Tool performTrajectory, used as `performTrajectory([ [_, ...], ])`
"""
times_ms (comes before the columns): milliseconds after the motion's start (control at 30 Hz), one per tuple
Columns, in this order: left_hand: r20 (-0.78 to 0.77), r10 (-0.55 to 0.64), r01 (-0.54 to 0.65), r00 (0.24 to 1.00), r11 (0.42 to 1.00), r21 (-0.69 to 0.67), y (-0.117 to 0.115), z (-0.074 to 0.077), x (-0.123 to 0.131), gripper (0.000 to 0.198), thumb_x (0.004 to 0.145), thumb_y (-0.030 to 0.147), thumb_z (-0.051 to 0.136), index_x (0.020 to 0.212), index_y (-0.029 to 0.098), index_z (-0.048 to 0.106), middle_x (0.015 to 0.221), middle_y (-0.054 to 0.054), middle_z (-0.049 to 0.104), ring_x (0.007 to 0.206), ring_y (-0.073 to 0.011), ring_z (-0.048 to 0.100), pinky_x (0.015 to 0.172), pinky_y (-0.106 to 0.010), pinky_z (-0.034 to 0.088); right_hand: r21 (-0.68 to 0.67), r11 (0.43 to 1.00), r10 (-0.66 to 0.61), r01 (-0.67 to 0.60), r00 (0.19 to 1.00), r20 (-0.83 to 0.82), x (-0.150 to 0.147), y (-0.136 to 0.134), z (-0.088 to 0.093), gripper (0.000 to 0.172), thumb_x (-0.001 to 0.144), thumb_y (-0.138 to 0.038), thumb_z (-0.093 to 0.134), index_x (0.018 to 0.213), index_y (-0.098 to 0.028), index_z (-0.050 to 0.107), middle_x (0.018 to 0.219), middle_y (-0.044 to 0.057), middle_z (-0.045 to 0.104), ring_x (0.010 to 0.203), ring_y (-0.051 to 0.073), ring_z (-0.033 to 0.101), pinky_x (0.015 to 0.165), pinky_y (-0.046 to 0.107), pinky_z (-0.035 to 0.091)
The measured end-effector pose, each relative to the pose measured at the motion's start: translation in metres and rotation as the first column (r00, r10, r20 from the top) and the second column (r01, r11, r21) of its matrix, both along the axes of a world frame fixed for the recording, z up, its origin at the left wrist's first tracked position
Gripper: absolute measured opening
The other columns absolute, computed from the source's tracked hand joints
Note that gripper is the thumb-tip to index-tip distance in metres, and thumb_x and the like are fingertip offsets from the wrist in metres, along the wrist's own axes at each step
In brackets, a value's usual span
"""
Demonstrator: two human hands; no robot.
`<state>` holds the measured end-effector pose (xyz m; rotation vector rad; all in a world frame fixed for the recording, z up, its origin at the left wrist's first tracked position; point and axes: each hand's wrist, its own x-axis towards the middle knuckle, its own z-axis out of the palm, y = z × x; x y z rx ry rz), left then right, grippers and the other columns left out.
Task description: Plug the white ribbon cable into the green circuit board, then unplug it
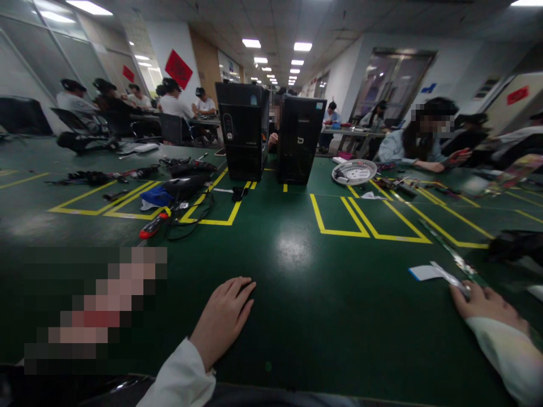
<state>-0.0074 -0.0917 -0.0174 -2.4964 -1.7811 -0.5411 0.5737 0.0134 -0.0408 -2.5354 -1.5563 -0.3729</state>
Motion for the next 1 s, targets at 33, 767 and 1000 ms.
performTrajectory([
  [33,-0.001,0.002,-0.002,1.000,1.000,-0.005,0.000,0.000,0.000,0.037,0.094,0.026,0.042,0.129,0.022,0.052,0.128,-0.007,0.056,0.119,-0.0241,0.051,0.099,-0.044,0.044,0.009,0.999,-0.047,0.048,0.998,-0.044,-0.004,-0.002,0.000,0.078,0.086,-0.063,0.013,0.133,-0.013,0.051,0.134,0.031,0.042,0.118,0.046,0.044,0.082,0.063,0.035],
  [767,0.000,0.007,-0.007,1.000,1.000,-0.003,0.001,0.001,0.001,0.035,0.094,0.025,0.042,0.127,0.021,0.054,0.125,-0.007,0.057,0.116,-0.0233,0.051,0.099,-0.043,0.044,0.115,0.513,0.858,-0.851,0.503,-0.101,-0.128,0.000,0.000,0.048,0.092,-0.042,0.035,0.131,-0.016,0.047,0.132,0.015,0.053,0.121,0.026,0.051,0.101,0.046,0.044],
  [1000,0.002,0.006,-0.006,1.000,1.000,-0.008,0.002,0.000,0.000,0.036,0.094,0.026,0.041,0.128,0.022,0.053,0.126,-0.007,0.057,0.117,-0.0237,0.051,0.098,-0.044,0.044,0.167,0.196,0.974,-0.966,0.172,-0.146,-0.224,-0.012,0.008,0.042,0.094,-0.032,0.039,0.133,-0.018,0.044,0.135,0.013,0.050,0.127,0.022,0.044,0.103,0.044,0.042],
])
